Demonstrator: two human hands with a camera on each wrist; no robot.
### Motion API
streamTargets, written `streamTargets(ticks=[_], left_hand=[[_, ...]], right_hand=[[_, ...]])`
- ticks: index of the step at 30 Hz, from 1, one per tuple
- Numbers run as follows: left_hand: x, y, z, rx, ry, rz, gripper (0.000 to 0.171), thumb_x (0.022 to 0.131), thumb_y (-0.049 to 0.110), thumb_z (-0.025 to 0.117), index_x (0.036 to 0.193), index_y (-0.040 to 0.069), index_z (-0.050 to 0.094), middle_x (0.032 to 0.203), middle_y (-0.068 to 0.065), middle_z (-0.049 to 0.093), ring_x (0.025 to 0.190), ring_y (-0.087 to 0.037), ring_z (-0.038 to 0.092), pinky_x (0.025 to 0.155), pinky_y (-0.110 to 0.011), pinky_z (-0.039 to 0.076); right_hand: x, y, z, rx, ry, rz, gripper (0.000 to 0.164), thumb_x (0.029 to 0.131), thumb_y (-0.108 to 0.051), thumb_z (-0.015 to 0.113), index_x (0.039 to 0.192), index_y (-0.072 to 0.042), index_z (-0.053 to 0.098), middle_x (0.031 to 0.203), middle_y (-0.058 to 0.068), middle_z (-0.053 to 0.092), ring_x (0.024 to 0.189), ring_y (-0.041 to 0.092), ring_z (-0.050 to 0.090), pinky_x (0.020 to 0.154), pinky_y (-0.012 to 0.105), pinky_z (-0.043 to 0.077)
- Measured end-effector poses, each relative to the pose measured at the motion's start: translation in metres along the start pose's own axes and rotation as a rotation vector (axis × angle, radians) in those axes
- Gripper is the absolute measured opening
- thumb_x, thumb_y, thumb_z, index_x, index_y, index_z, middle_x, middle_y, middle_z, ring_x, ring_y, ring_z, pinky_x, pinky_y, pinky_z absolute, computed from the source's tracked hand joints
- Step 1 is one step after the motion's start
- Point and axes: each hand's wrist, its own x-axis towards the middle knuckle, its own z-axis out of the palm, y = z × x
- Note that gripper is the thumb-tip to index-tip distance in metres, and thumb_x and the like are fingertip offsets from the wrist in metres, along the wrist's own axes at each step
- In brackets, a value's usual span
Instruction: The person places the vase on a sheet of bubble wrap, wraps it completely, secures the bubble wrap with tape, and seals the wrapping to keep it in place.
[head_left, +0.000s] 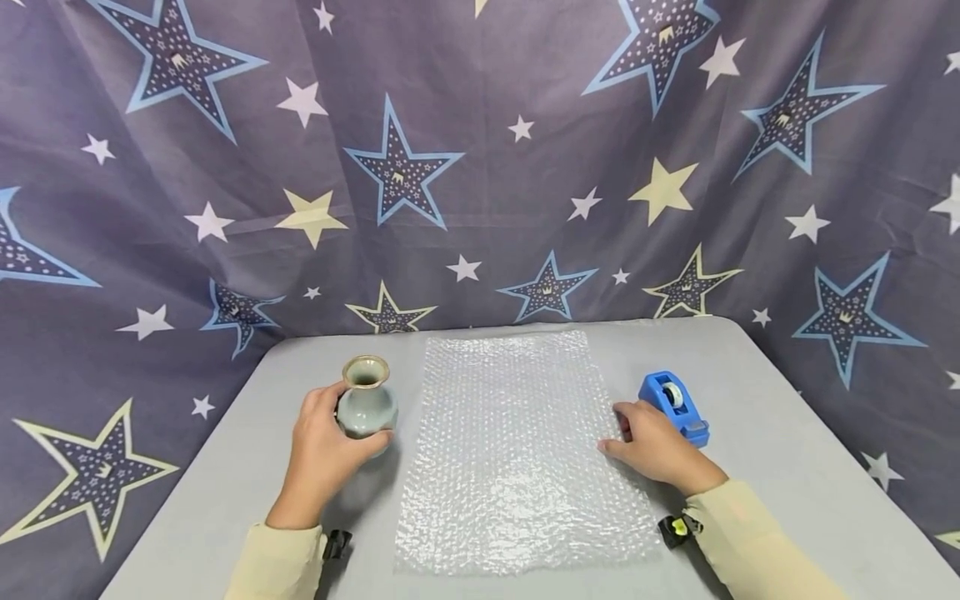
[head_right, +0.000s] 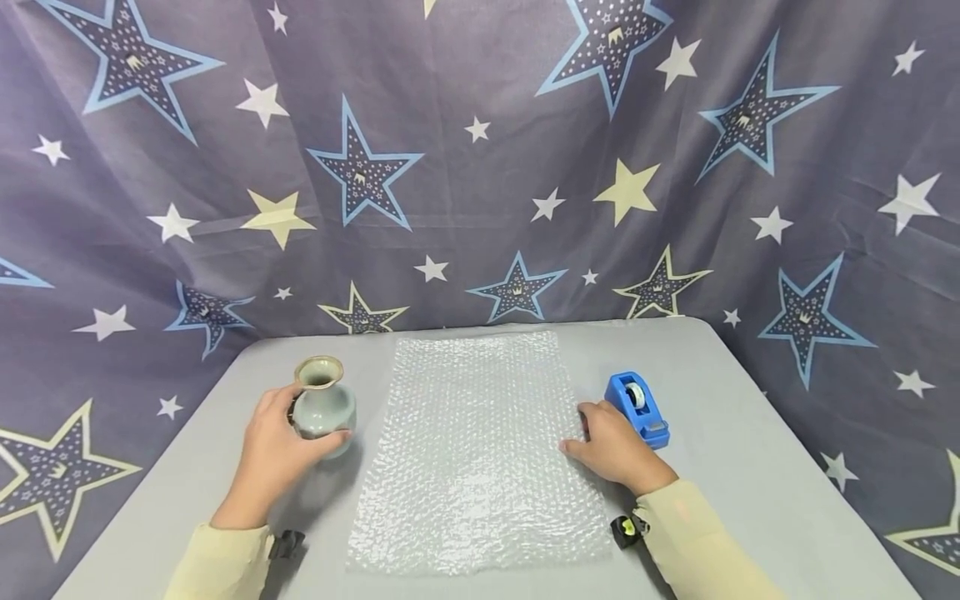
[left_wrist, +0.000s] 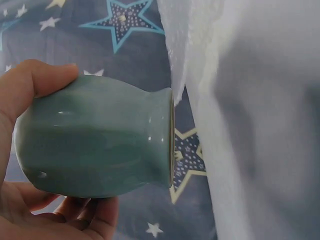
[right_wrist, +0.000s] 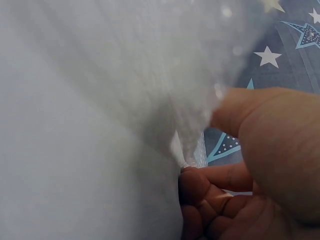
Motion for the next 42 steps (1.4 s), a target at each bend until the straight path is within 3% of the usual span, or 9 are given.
streamTargets(ticks=[9, 18, 23, 28, 42], left_hand=[[-0.004, 0.028, 0.007, -0.029, 0.025, 0.126, 0.089, 0.059, 0.02, 0.094, 0.137, 0.004, 0.055, 0.122, -0.014, 0.058, 0.108, -0.03, 0.058, 0.089, -0.049, 0.046], [-0.004, 0.065, 0.01, 0.0, -0.018, 0.272, 0.084, 0.056, 0.024, 0.092, 0.13, 0.008, 0.056, 0.117, -0.007, 0.058, 0.101, -0.022, 0.055, 0.083, -0.042, 0.046], [0.0, 0.084, 0.014, -0.001, -0.023, 0.379, 0.079, 0.055, 0.025, 0.091, 0.127, 0.011, 0.061, 0.115, -0.002, 0.062, 0.101, -0.02, 0.056, 0.089, -0.043, 0.043], [0.001, 0.099, 0.019, 0.025, -0.033, 0.426, 0.08, 0.055, 0.028, 0.091, 0.127, 0.013, 0.062, 0.118, 0.0, 0.063, 0.106, -0.023, 0.057, 0.091, -0.042, 0.036], [-0.011, 0.114, 0.039, 0.072, -0.083, 0.525, 0.082, 0.052, 0.031, 0.09, 0.126, 0.013, 0.059, 0.119, -0.002, 0.063, 0.103, -0.024, 0.057, 0.081, -0.038, 0.037]], right_hand=[[0.001, 0.001, 0.001, -0.014, 0.004, -0.003, 0.072, 0.088, -0.03, 0.081, 0.138, 0.014, 0.053, 0.1, 0.009, 0.059, 0.086, 0.018, 0.054, 0.075, 0.037, 0.049], [0.001, 0.0, 0.002, -0.009, -0.009, -0.007, 0.072, 0.088, -0.03, 0.08, 0.137, 0.015, 0.053, 0.101, 0.01, 0.059, 0.087, 0.019, 0.055, 0.076, 0.037, 0.05], [0.001, 0.0, 0.0, -0.005, -0.005, -0.014, 0.071, 0.088, -0.03, 0.08, 0.137, 0.015, 0.054, 0.101, 0.011, 0.059, 0.087, 0.019, 0.055, 0.077, 0.037, 0.05], [0.002, 0.001, -0.001, -0.01, -0.013, -0.013, 0.072, 0.089, -0.031, 0.08, 0.138, 0.015, 0.053, 0.101, 0.01, 0.058, 0.087, 0.019, 0.055, 0.076, 0.037, 0.049], [0.001, 0.002, -0.001, -0.016, -0.011, -0.004, 0.071, 0.089, -0.031, 0.08, 0.138, 0.013, 0.054, 0.103, 0.01, 0.06, 0.089, 0.019, 0.056, 0.078, 0.039, 0.05]])
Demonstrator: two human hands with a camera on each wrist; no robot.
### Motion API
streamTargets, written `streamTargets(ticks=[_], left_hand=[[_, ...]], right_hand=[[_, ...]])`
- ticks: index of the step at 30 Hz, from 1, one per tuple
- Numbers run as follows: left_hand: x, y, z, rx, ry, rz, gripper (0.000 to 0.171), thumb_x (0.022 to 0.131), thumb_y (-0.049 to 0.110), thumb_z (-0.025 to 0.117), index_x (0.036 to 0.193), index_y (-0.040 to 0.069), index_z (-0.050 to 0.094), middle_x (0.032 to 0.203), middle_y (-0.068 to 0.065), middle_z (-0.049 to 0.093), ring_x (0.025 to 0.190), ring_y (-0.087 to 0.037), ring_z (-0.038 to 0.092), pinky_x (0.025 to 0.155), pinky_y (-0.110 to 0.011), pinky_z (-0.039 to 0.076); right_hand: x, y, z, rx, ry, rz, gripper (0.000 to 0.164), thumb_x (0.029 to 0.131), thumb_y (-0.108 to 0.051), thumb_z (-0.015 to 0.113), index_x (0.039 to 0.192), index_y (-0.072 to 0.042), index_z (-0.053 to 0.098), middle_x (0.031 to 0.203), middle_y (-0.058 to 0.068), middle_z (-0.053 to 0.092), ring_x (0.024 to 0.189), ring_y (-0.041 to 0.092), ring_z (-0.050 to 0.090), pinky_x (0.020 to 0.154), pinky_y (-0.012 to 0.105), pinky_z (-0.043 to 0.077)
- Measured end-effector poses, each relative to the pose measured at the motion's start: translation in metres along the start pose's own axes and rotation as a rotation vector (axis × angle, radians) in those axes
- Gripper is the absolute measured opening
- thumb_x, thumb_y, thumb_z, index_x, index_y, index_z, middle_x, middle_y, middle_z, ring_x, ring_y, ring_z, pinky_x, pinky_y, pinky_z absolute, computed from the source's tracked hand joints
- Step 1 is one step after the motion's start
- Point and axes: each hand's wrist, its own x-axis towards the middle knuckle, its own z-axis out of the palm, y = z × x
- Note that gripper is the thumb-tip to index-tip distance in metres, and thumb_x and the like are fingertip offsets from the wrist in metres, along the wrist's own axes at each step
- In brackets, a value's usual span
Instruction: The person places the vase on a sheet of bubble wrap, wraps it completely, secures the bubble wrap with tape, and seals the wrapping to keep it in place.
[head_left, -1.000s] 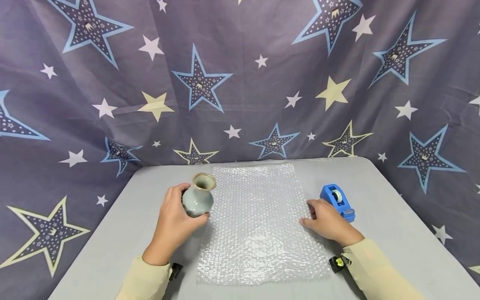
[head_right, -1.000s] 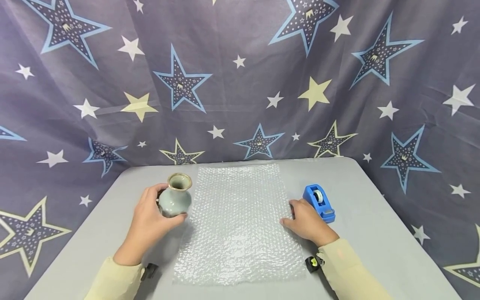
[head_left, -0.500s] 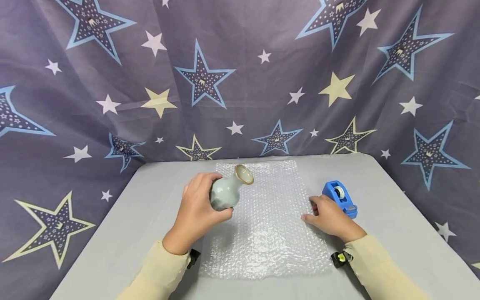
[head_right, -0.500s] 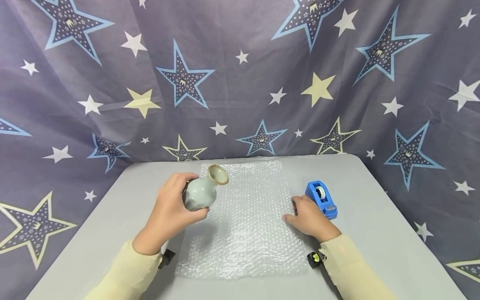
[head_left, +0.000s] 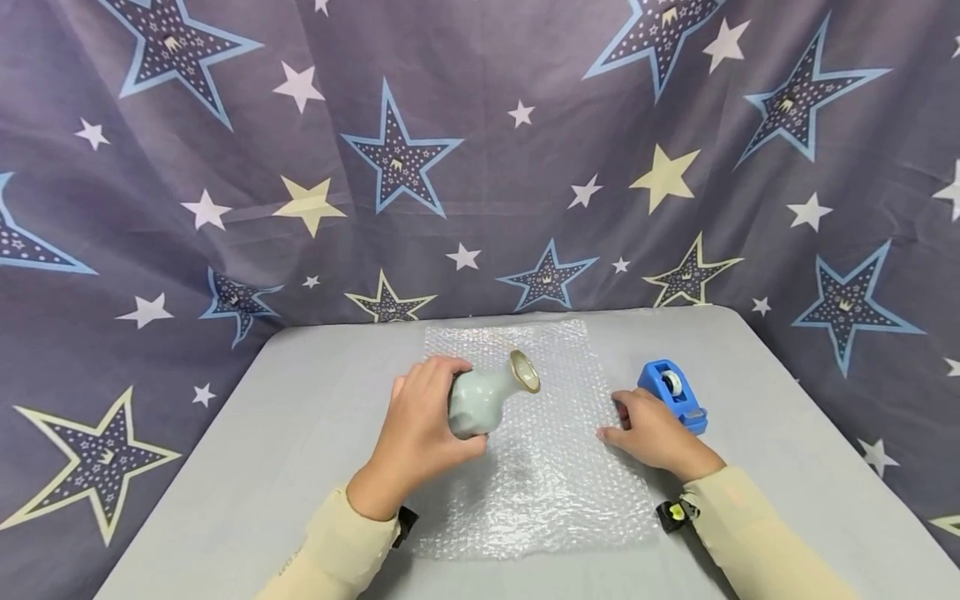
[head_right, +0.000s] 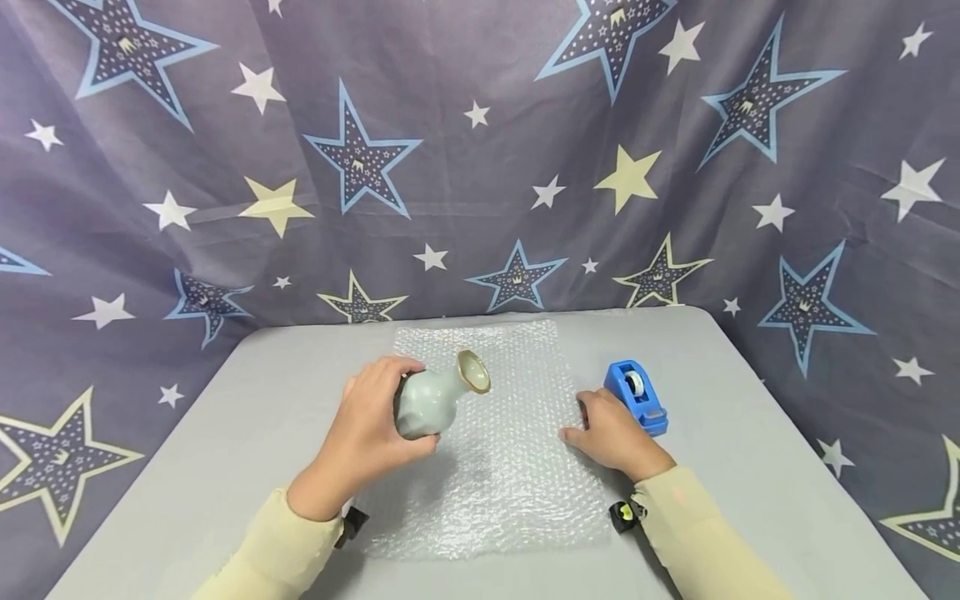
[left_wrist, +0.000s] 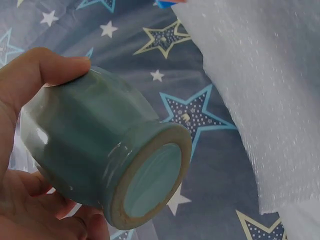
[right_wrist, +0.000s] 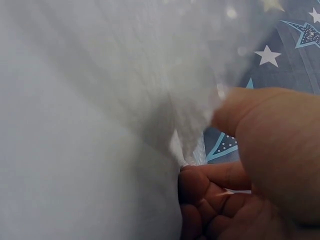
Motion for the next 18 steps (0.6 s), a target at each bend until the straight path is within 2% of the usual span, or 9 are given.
streamTargets(ticks=[11, 18], left_hand=[[-0.003, 0.013, 0.01, -0.018, -0.042, 0.043, 0.082, 0.052, 0.031, 0.089, 0.126, 0.013, 0.059, 0.12, 0.001, 0.063, 0.104, -0.021, 0.056, 0.082, -0.038, 0.04], [-0.008, 0.017, 0.017, -0.044, -0.067, 0.062, 0.081, 0.051, 0.03, 0.089, 0.126, 0.014, 0.062, 0.119, 0.003, 0.062, 0.1, -0.019, 0.055, 0.08, -0.037, 0.042]], right_hand=[[-0.005, 0.002, -0.001, 0.001, 0.006, 0.01, 0.07, 0.088, -0.031, 0.08, 0.137, 0.013, 0.055, 0.101, 0.01, 0.059, 0.087, 0.018, 0.055, 0.076, 0.037, 0.049], [-0.002, 0.001, -0.001, -0.006, 0.02, -0.016, 0.066, 0.088, -0.032, 0.08, 0.134, 0.011, 0.058, 0.1, 0.009, 0.059, 0.087, 0.019, 0.054, 0.077, 0.039, 0.048]])
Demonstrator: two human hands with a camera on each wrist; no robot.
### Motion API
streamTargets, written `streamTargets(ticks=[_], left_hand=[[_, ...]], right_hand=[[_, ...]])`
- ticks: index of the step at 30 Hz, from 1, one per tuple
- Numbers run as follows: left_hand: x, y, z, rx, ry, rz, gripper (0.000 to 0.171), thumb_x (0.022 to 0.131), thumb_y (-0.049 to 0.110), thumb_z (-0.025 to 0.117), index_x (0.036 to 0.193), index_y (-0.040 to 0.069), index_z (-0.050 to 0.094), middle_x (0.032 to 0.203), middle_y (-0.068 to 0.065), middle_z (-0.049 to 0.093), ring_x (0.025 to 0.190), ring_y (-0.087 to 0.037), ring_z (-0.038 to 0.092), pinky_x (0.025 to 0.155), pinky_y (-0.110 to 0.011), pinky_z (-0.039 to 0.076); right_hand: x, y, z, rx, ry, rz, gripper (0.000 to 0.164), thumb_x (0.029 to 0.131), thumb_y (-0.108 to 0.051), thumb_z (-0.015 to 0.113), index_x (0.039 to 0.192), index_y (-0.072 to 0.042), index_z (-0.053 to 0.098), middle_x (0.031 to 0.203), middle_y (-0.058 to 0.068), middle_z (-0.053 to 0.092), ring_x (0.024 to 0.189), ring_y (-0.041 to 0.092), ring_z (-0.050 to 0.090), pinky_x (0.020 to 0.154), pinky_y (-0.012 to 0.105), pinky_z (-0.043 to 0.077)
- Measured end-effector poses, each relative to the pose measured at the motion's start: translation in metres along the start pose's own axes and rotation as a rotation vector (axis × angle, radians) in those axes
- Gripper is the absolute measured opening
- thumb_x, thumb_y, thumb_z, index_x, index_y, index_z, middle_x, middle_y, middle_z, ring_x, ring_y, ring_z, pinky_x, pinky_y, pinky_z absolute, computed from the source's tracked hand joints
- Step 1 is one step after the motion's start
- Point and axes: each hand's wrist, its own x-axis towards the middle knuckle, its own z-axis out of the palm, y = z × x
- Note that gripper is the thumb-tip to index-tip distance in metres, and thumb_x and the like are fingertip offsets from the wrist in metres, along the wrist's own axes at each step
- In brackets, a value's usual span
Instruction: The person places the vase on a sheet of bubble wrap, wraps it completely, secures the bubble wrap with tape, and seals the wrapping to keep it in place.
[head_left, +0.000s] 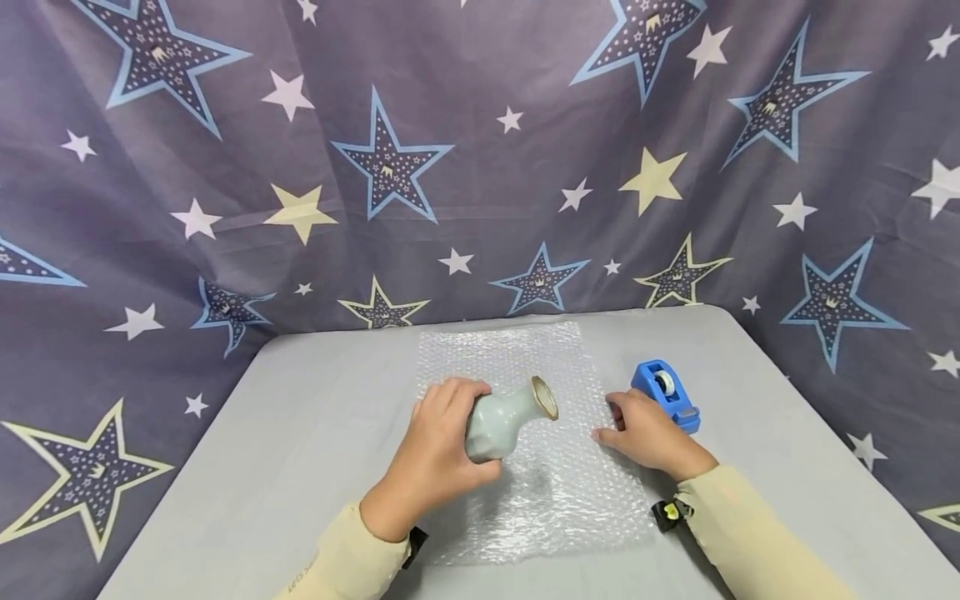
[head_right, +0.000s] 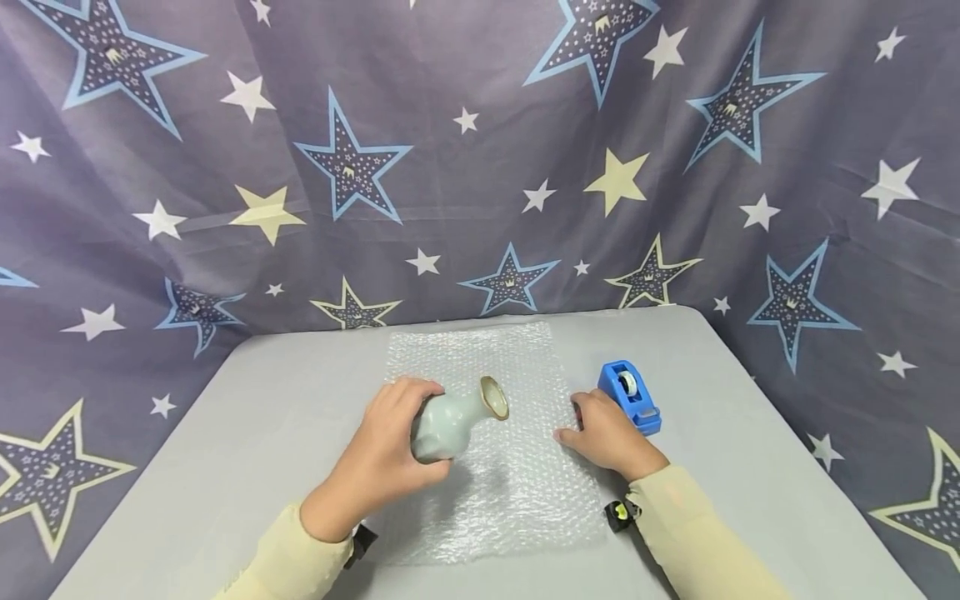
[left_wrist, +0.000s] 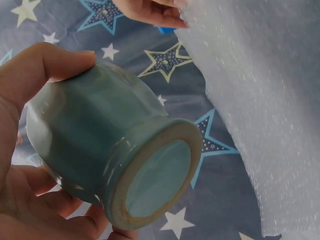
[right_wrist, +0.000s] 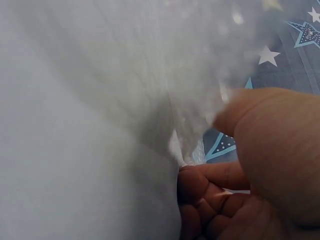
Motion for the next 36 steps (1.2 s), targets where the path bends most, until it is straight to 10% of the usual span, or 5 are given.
streamTargets(ticks=[36], left_hand=[[-0.016, 0.028, 0.024, 0.041, -0.303, 0.067, 0.079, 0.058, 0.036, 0.088, 0.131, 0.019, 0.063, 0.12, 0.005, 0.061, 0.098, -0.015, 0.052, 0.082, -0.035, 0.045]], right_hand=[[0.002, -0.001, -0.002, -0.045, -0.011, -0.037, 0.063, 0.09, -0.031, 0.078, 0.133, 0.011, 0.058, 0.096, 0.009, 0.057, 0.085, 0.018, 0.051, 0.074, 0.036, 0.045]])
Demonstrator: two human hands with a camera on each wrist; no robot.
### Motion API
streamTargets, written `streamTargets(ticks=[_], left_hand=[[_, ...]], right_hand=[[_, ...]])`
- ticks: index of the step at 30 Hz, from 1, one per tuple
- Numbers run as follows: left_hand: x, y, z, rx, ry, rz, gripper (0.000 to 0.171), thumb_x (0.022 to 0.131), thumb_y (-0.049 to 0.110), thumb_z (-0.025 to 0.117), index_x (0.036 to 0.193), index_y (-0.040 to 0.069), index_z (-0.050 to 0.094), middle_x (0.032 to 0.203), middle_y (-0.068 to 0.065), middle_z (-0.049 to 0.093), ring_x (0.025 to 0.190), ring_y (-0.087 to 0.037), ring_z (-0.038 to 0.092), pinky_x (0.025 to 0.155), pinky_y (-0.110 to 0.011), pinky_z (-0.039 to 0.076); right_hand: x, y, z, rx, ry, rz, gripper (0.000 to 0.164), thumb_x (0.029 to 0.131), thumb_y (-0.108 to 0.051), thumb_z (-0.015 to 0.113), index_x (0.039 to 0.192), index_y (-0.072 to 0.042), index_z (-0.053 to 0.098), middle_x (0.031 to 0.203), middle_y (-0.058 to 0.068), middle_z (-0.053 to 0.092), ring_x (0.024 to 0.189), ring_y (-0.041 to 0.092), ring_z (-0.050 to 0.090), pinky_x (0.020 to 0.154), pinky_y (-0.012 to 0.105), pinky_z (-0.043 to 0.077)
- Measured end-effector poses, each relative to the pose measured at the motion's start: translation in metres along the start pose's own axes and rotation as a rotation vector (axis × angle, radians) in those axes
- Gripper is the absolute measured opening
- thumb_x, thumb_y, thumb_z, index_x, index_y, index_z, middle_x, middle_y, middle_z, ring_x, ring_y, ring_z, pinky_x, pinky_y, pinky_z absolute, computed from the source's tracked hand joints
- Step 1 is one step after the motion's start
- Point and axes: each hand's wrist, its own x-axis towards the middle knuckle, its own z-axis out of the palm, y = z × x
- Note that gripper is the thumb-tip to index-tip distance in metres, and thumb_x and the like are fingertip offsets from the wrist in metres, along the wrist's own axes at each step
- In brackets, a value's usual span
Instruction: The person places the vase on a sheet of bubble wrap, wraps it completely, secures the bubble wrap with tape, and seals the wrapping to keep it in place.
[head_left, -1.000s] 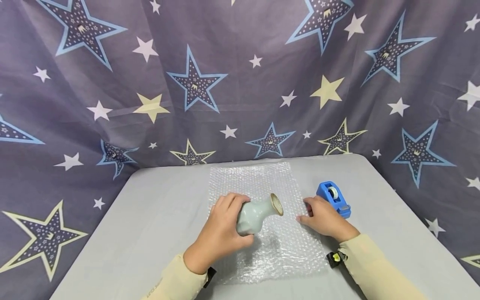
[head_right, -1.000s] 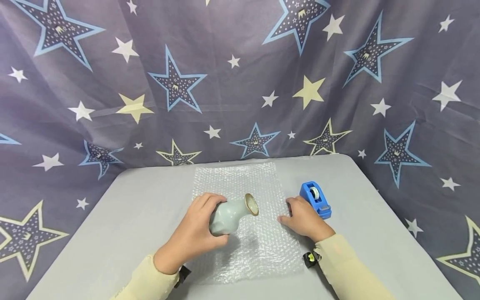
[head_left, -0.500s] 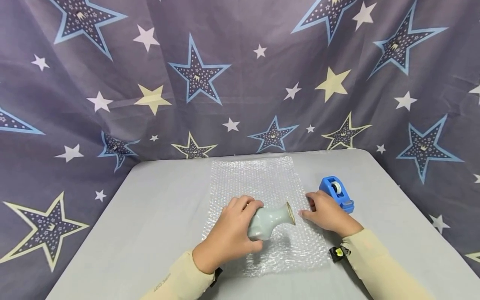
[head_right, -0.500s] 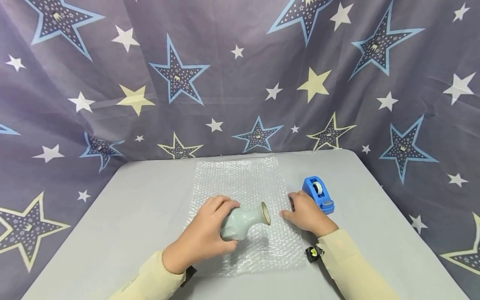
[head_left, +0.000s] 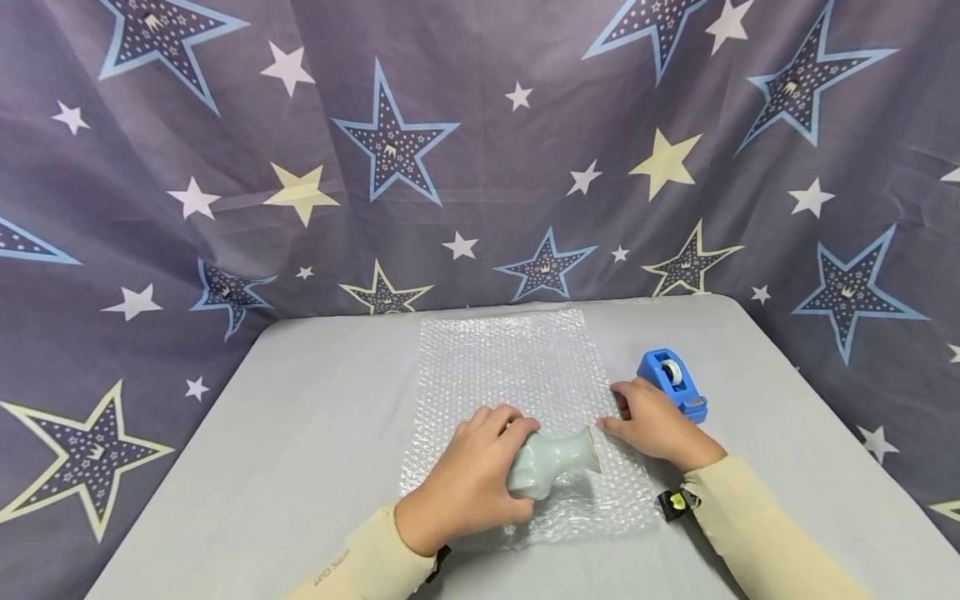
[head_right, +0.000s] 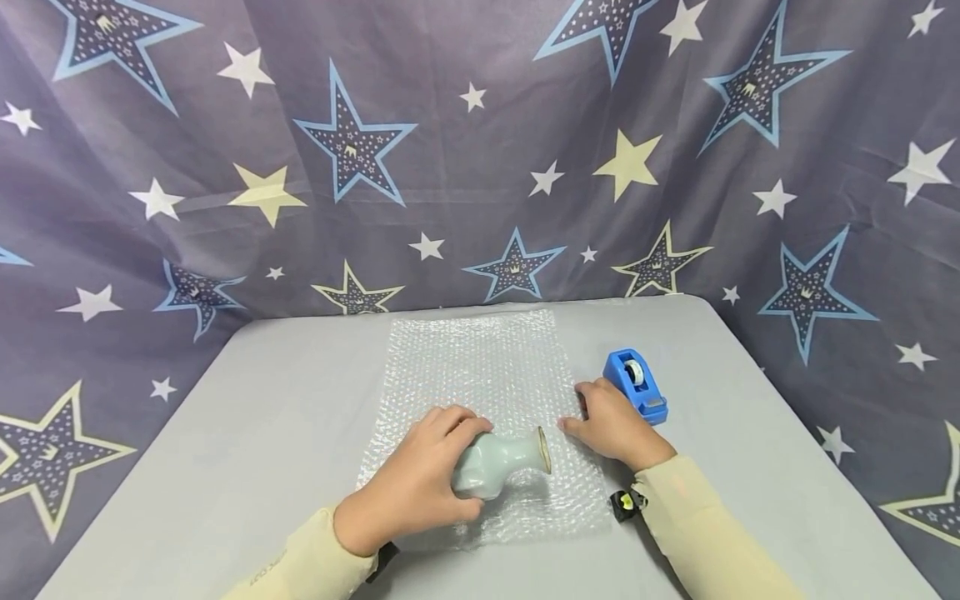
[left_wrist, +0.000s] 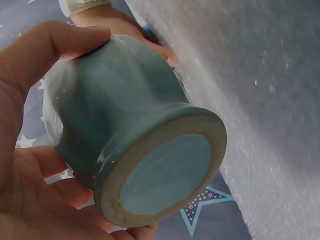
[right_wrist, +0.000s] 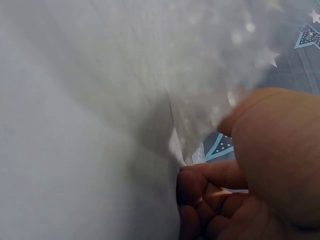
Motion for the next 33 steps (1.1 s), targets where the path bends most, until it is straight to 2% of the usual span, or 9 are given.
streamTargets(ticks=[6, 14, 24, 33], left_hand=[[-0.001, 0.003, 0.006, 0.004, -0.028, 0.022, 0.079, 0.059, 0.037, 0.088, 0.131, 0.018, 0.062, 0.12, 0.006, 0.061, 0.1, -0.015, 0.052, 0.083, -0.036, 0.045], [0.0, 0.007, 0.009, 0.021, -0.027, 0.052, 0.08, 0.059, 0.038, 0.087, 0.132, 0.017, 0.062, 0.12, 0.007, 0.06, 0.1, -0.014, 0.053, 0.078, -0.032, 0.043], [-0.002, 0.014, 0.015, 0.014, -0.023, 0.08, 0.081, 0.058, 0.041, 0.089, 0.13, 0.016, 0.062, 0.119, 0.008, 0.061, 0.097, -0.012, 0.052, 0.078, -0.029, 0.044], [-0.004, 0.018, 0.021, 0.041, -0.024, 0.078, 0.083, 0.059, 0.044, 0.092, 0.131, 0.016, 0.062, 0.12, 0.007, 0.061, 0.098, -0.012, 0.051, 0.08, -0.03, 0.044]], right_hand=[[0.0, -0.001, -0.002, -0.003, -0.004, 0.002, 0.062, 0.09, -0.031, 0.078, 0.132, 0.011, 0.059, 0.095, 0.008, 0.056, 0.083, 0.018, 0.05, 0.073, 0.035, 0.044], [0.001, -0.002, -0.003, 0.0, -0.004, 0.011, 0.061, 0.09, -0.031, 0.078, 0.132, 0.01, 0.059, 0.096, 0.009, 0.057, 0.084, 0.019, 0.051, 0.074, 0.038, 0.046], [0.002, -0.002, -0.001, -0.002, 0.001, 0.005, 0.061, 0.09, -0.032, 0.078, 0.131, 0.01, 0.06, 0.097, 0.009, 0.058, 0.085, 0.02, 0.053, 0.076, 0.04, 0.047], [0.0, -0.001, 0.0, 0.007, 0.015, -0.014, 0.061, 0.09, -0.031, 0.078, 0.131, 0.01, 0.06, 0.098, 0.01, 0.059, 0.087, 0.02, 0.054, 0.077, 0.041, 0.049]])
